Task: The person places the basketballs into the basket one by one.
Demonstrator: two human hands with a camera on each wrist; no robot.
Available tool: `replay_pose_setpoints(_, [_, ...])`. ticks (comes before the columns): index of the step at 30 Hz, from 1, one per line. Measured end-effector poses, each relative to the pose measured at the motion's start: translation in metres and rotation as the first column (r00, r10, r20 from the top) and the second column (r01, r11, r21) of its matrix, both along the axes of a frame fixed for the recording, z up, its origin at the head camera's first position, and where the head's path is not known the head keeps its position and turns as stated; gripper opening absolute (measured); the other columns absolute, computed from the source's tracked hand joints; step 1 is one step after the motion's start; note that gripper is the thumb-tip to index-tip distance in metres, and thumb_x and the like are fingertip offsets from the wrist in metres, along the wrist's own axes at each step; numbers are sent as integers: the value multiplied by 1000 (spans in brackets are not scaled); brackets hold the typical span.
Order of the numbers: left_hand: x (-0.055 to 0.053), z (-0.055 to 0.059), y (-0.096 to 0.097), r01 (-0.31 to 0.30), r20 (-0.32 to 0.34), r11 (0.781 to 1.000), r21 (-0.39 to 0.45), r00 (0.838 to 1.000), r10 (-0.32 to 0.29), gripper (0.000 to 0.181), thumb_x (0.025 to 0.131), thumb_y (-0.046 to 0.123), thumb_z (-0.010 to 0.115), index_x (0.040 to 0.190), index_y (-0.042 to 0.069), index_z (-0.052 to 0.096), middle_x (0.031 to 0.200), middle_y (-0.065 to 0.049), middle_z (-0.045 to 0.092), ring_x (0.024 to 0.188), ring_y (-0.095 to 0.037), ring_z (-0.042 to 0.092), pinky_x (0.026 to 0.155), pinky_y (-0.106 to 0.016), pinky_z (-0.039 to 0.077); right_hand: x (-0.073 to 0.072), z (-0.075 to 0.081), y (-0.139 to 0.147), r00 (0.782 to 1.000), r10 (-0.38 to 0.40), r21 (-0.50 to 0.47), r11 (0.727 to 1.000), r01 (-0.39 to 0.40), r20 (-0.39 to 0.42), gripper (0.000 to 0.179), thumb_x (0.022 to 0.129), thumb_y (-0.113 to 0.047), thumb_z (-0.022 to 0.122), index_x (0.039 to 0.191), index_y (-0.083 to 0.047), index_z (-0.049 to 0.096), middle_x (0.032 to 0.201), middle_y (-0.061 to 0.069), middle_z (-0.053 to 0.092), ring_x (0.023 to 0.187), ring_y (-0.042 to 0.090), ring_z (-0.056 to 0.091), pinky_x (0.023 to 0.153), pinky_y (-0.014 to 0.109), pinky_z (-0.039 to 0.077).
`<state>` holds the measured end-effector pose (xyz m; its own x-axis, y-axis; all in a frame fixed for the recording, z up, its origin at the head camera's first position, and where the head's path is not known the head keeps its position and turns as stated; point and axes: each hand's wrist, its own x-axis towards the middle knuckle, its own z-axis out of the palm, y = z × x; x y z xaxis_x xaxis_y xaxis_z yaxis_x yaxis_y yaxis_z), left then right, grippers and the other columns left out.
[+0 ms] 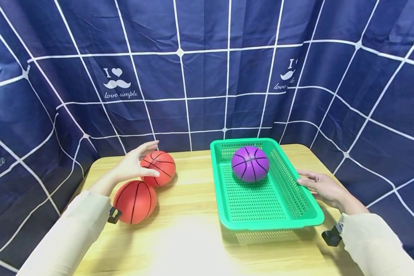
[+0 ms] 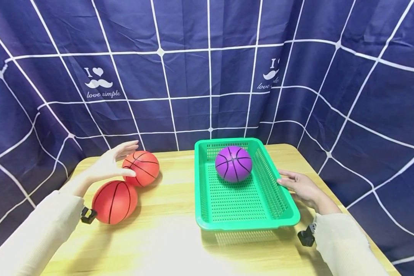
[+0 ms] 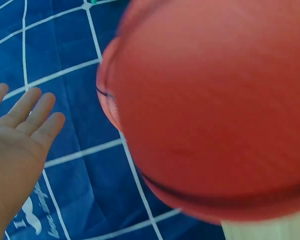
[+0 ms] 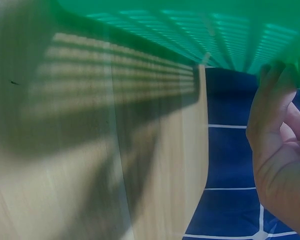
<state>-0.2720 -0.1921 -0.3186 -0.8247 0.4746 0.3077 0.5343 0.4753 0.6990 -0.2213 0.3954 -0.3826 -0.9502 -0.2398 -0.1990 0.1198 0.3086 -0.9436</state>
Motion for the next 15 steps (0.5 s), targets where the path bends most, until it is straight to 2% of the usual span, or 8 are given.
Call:
replay_pose_setpoints(7, [11, -14, -32, 51, -9, 999, -10, 999, -51, 86, 71, 13, 83, 143, 1, 36, 142, -21, 41, 127, -41, 40, 102, -61, 29, 1, 1, 0, 1000, 0, 3, 1000, 0, -2, 66, 100, -21, 51, 148, 7, 15, 116, -5, 61, 100, 2, 58, 84, 31, 51])
replay_pose_setpoints(12, [19, -27, -51, 37, -35, 999, -39, 999, -38, 81, 71, 11, 82, 139, -3, 41, 138, -24, 45, 125, -42, 42, 99, -62, 31, 1, 0, 0, 1000, -5, -13, 1000, 5, 1, 65, 100, -19, 51, 148, 8, 16, 113, -6, 64, 99, 6, 60, 83, 32, 51])
replay_pose_setpoints(15, [25, -34, -61, 21, -29, 999, -45, 999, -22, 79, 71, 11, 83, 137, -5, 42, 137, -24, 46, 123, -42, 44, 98, -63, 32, 1, 0, -1, 1000, -6, -2, 1000, 6, 2, 66, 100, -20, 51, 148, 8, 16, 113, -7, 63, 99, 4, 60, 83, 31, 51])
